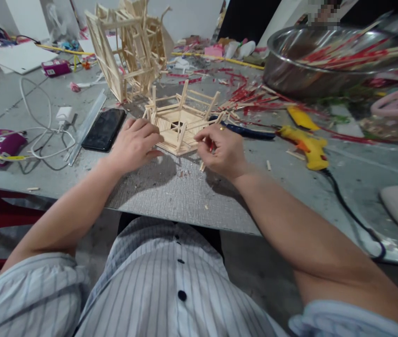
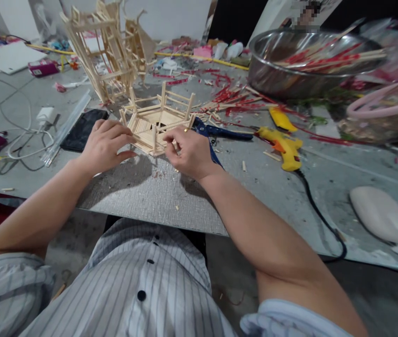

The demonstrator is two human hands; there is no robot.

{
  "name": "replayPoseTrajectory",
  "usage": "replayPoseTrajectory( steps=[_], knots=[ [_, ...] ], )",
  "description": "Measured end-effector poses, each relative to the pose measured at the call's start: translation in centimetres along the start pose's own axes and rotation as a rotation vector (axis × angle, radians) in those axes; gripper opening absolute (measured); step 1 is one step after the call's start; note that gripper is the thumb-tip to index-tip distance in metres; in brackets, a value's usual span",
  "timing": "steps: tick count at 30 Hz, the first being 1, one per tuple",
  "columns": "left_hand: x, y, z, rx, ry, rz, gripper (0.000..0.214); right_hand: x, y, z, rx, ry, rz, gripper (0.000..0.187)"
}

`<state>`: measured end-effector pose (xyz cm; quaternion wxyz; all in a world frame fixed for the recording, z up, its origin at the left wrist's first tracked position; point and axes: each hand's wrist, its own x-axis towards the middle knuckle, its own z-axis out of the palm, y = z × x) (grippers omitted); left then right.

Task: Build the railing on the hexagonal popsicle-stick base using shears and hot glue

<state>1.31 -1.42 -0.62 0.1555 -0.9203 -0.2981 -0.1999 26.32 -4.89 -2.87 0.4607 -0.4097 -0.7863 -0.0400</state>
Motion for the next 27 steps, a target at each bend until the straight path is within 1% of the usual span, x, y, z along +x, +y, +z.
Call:
replayPoseTrajectory(
  steps=[3, 4, 6, 7, 8, 9, 11, 12, 14, 15, 16, 17, 18, 20, 22, 25, 27],
  knots=[
    [0.3, 0.2, 0.8, 0.039, 0.007, 0.016, 0.027, -0.2, 0.0, 0.2, -0.095, -0.073, 0.008, 0.015],
    [0.4, 0.1, 0.7, 0.04, -0.006, 0.008, 0.026, -0.2, 0.0, 0.2, -0.111, -0.079, 0.005, 0.015],
    [0.3, -0.3, -0.4, 0.017, -0.027, -0.043, 0.022, -0.3, 0.1, 0.3, -0.12, -0.086, 0.004, 0.016],
    [0.2, -0.7, -1.3, 0.004, -0.029, -0.088, 0.02, -0.3, 0.2, 0.3, -0.12, -0.091, 0.009, 0.016],
    [0.0, -1.0, -2.3, -0.014, 0.005, -0.159, 0.018, -0.3, 0.2, 0.3, -0.118, -0.094, 0.013, 0.016],
    [-0.3, -1.4, -3.4, -0.037, -0.006, -0.246, 0.02, -0.3, 0.1, 0.2, -0.113, -0.092, 0.012, 0.017],
    [-0.8, -2.1, -5.1, -0.058, -0.008, -0.472, 0.022, -0.3, 0.1, 0.2, -0.103, -0.09, 0.014, 0.017],
    [-1.0, -2.3, -5.7, -0.068, -0.094, -0.542, 0.022, -0.3, 0.1, 0.1, -0.102, -0.096, 0.023, 0.017],
    [-1.2, -2.3, -6.0, -0.052, -0.346, -0.623, 0.02, -0.4, 0.0, 0.1, -0.104, -0.12, 0.054, 0.017],
    [-1.2, -2.3, -5.9, -0.047, -0.474, -0.625, 0.023, -0.4, 0.1, 0.1, -0.105, -0.132, 0.073, 0.016],
    [-1.1, -2.2, -5.6, -0.041, -0.578, -0.609, 0.027, -0.4, 0.1, 0.1, -0.103, -0.139, 0.085, 0.016],
    [-1.1, -2.0, -5.3, -0.036, -0.651, -0.58, 0.031, -0.4, 0.1, 0.1, -0.098, -0.141, 0.091, 0.016],
    [-1.0, -2.0, -4.9, -0.034, -0.698, -0.55, 0.032, -0.4, 0.1, 0.0, -0.094, -0.142, 0.093, 0.016],
    [-0.9, -1.9, -4.4, -0.044, -0.739, -0.51, 0.03, -0.3, 0.2, -0.1, -0.087, -0.14, 0.084, 0.017],
    [-0.8, -1.8, -4.1, -0.079, -0.762, -0.508, 0.026, -0.2, 0.3, -0.2, -0.081, -0.126, 0.057, 0.017],
    [-0.7, -1.6, -4.1, -0.117, -0.756, -0.482, 0.027, -0.1, 0.2, -0.1, -0.075, -0.112, 0.03, 0.018],
    [-0.7, -1.4, -4.3, -0.104, -0.745, -0.464, 0.029, -0.2, 0.1, 0.3, -0.076, -0.133, 0.054, 0.016]
  ],
)
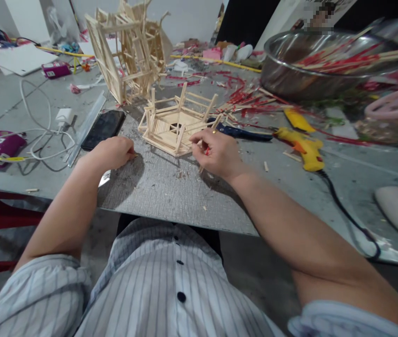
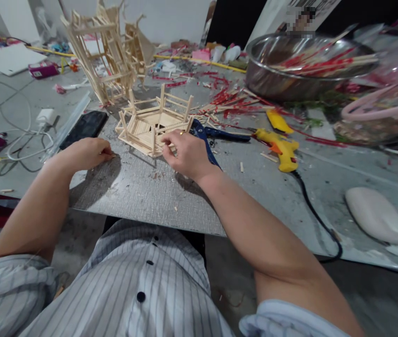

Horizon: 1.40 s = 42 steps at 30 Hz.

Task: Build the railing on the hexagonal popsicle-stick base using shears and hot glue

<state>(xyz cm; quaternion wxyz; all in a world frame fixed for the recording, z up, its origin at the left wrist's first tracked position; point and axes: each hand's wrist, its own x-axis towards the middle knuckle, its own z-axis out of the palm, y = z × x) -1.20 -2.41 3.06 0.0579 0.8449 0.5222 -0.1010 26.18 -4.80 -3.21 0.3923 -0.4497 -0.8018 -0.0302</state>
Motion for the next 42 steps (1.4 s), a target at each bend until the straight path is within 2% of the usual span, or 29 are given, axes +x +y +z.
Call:
replayPoseTrajectory(
  steps=[6, 10, 15, 20, 25, 32, 35, 38, 42],
  knots=[
    [-0.3, 0.6, -0.4, -0.075, -0.061, 0.105, 0.031, -0.2, -0.4, 1.5, -0.047, -0.042, 0.055, 0.013],
    [-0.2, 0.7, -0.3, -0.066, -0.077, 0.069, 0.034, 0.0, -0.1, 1.8, -0.073, -0.031, 0.068, 0.013],
    [-0.1, 0.5, -0.1, -0.066, -0.053, 0.083, 0.024, 0.5, 0.6, 1.3, 0.001, -0.119, 0.04, 0.016],
    [-1.1, 1.0, -1.1, -0.119, -0.041, 0.12, 0.025, 1.1, 1.9, 0.3, 0.1, -0.194, 0.041, 0.013],
    [-2.3, 2.2, -2.4, -0.294, 0.042, 0.264, 0.022, 1.5, 3.1, -0.6, 0.175, -0.261, 0.064, 0.01],
    [-3.0, 4.0, -4.1, -0.473, 0.103, 0.251, 0.024, 1.6, 4.6, -1.9, 0.265, -0.358, 0.088, 0.01],
    [-2.6, 4.8, -4.6, -0.535, 0.166, 0.292, 0.019, 1.7, 5.0, -2.3, 0.268, -0.363, 0.046, 0.01],
    [-1.7, 5.8, -5.2, -0.492, 0.243, 0.262, 0.02, 1.8, 5.2, -2.2, 0.254, -0.338, -0.011, 0.013],
    [0.0, 7.1, -6.1, -0.476, 0.306, 0.258, 0.023, 1.7, 5.9, -1.5, 0.179, -0.259, -0.003, 0.016]
  ],
)
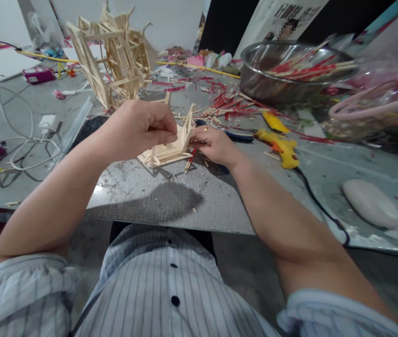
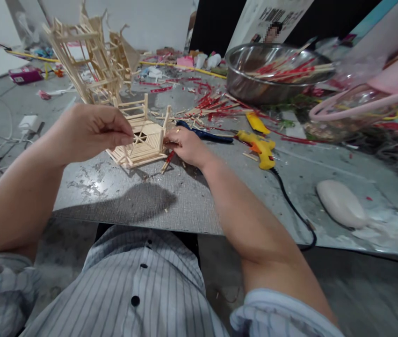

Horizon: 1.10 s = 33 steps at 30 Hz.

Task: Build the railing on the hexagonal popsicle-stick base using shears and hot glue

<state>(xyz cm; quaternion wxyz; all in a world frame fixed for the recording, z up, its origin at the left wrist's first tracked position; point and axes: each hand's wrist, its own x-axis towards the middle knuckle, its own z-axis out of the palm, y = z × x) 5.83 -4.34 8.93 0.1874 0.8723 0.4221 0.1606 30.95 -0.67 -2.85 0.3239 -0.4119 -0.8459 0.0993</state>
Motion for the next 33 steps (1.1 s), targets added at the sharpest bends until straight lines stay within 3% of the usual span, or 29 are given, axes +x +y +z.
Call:
replayPoseTrajectory(
  steps=[4, 7, 11, 15, 22, 33],
  knots=[
    [1.8, 0.5, 0.2, 0.051, 0.069, 0.018, 0.02, 0.0, 0.6, -0.2, -0.073, 0.096, 0.021, 0.014],
    [2.5, 0.5, 0.5, -0.01, 0.143, 0.034, 0.017, -0.1, -0.1, -1.6, -0.087, 0.105, 0.067, 0.015],
    [2.8, -0.6, 1.2, -0.123, 0.218, 0.082, 0.01, -0.5, -2.2, -3.6, -0.023, -0.147, 0.189, 0.019],
    [2.7, -2.0, 2.1, -0.144, 0.272, 0.118, 0.005, -0.7, -3.9, -3.3, -0.049, -0.307, 0.227, 0.02],
    [2.4, -2.8, 2.7, -0.208, 0.348, 0.091, 0.009, -1.0, -3.6, -1.6, -0.077, -0.228, 0.246, 0.013],
    [2.4, -2.8, 3.2, -0.132, 0.315, 0.04, 0.014, -1.3, -3.3, -1.0, -0.048, -0.131, 0.282, 0.013]
  ],
)
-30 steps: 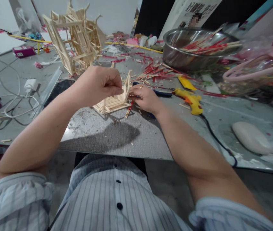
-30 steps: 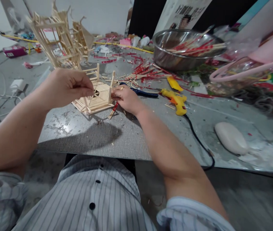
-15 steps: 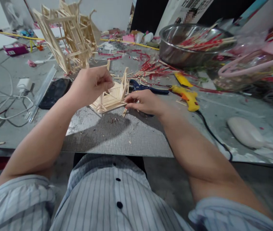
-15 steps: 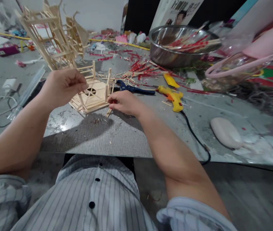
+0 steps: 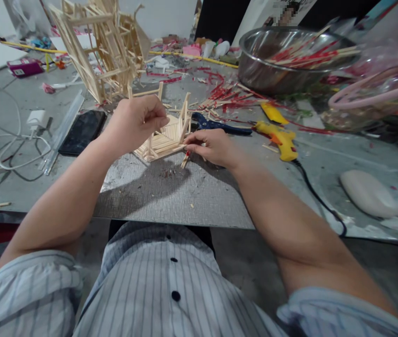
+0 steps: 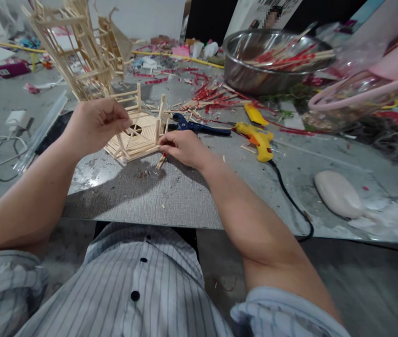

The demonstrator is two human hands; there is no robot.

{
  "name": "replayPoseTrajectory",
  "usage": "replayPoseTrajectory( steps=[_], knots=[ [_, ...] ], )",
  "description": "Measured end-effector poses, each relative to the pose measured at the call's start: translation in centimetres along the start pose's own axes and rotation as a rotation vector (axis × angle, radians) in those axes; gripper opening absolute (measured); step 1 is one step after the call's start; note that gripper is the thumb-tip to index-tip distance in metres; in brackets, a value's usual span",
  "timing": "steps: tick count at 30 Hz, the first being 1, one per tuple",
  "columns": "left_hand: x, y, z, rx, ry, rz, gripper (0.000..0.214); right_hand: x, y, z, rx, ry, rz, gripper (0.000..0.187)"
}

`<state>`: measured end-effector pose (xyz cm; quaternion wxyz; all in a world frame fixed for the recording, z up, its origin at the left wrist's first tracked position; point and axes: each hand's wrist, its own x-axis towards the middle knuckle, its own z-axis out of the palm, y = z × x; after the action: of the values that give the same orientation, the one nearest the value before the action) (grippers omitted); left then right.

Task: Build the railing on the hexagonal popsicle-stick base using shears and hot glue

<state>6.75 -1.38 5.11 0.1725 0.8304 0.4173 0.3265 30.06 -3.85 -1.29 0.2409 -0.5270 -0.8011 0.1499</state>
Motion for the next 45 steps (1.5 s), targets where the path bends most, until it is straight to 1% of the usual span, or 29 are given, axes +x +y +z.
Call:
replayPoseTrajectory(
  steps=[4, 8, 10, 17, 23, 25, 29, 34, 37, 39, 41, 43, 45],
  knots=[
    [-0.1, -0.1, 0.1, 0.005, -0.007, -0.003, 0.017, -0.1, 0.2, 0.2, 0.054, 0.012, 0.011, 0.013],
    [-0.1, -0.2, 0.3, 0.017, -0.018, -0.008, 0.018, -0.2, 0.3, 0.2, 0.188, -0.041, 0.018, 0.017],
    [-0.2, -0.2, 0.4, 0.02, -0.015, -0.011, 0.019, -0.2, 0.4, 0.2, 0.231, -0.045, 0.031, 0.019],
    [-0.2, -0.1, 0.5, 0.055, -0.031, -0.022, 0.019, 0.0, 0.9, 0.6, 0.263, 0.036, 0.107, 0.018],
    [-0.3, 0.0, 0.6, 0.076, -0.05, -0.004, 0.019, 0.2, 1.3, 0.9, 0.462, -0.006, 0.159, 0.018],
    [-0.2, -0.1, 0.6, 0.07, -0.048, -0.002, 0.018, 0.2, 1.4, 0.8, 0.44, -0.002, 0.164, 0.018],
    [-0.1, -0.3, 0.8, 0.036, -0.032, 0.016, 0.015, 0.1, 1.2, 0.5, 0.293, 0.012, 0.145, 0.019],
    [-0.1, -0.3, 0.8, 0.018, -0.005, 0.044, 0.012, -0.2, 0.8, 0.0, 0.189, 0.048, 0.124, 0.022],
    [-0.2, -0.1, 0.8, 0.018, 0.013, 0.046, 0.011, -0.4, 0.5, -0.9, 0.127, 0.102, 0.128, 0.022],
    [-0.4, 0.1, 0.7, -0.001, 0.032, 0.036, 0.012, -0.6, 0.5, -1.8, 0.092, 0.171, 0.152, 0.021],
    [-0.5, 0.3, 0.7, -0.018, 0.059, 0.03, 0.012, -0.8, 0.8, -3.1, 0.073, 0.276, 0.19, 0.019],
    [-0.5, 0.4, 0.6, -0.033, 0.101, 0.039, 0.012, -1.1, 1.4, -4.6, 0.057, 0.421, 0.239, 0.019],
    [-0.5, 0.5, 0.4, -0.055, 0.148, 0.053, 0.011, -1.6, 2.2, -6.3, -0.003, 0.567, 0.317, 0.021]
  ],
)
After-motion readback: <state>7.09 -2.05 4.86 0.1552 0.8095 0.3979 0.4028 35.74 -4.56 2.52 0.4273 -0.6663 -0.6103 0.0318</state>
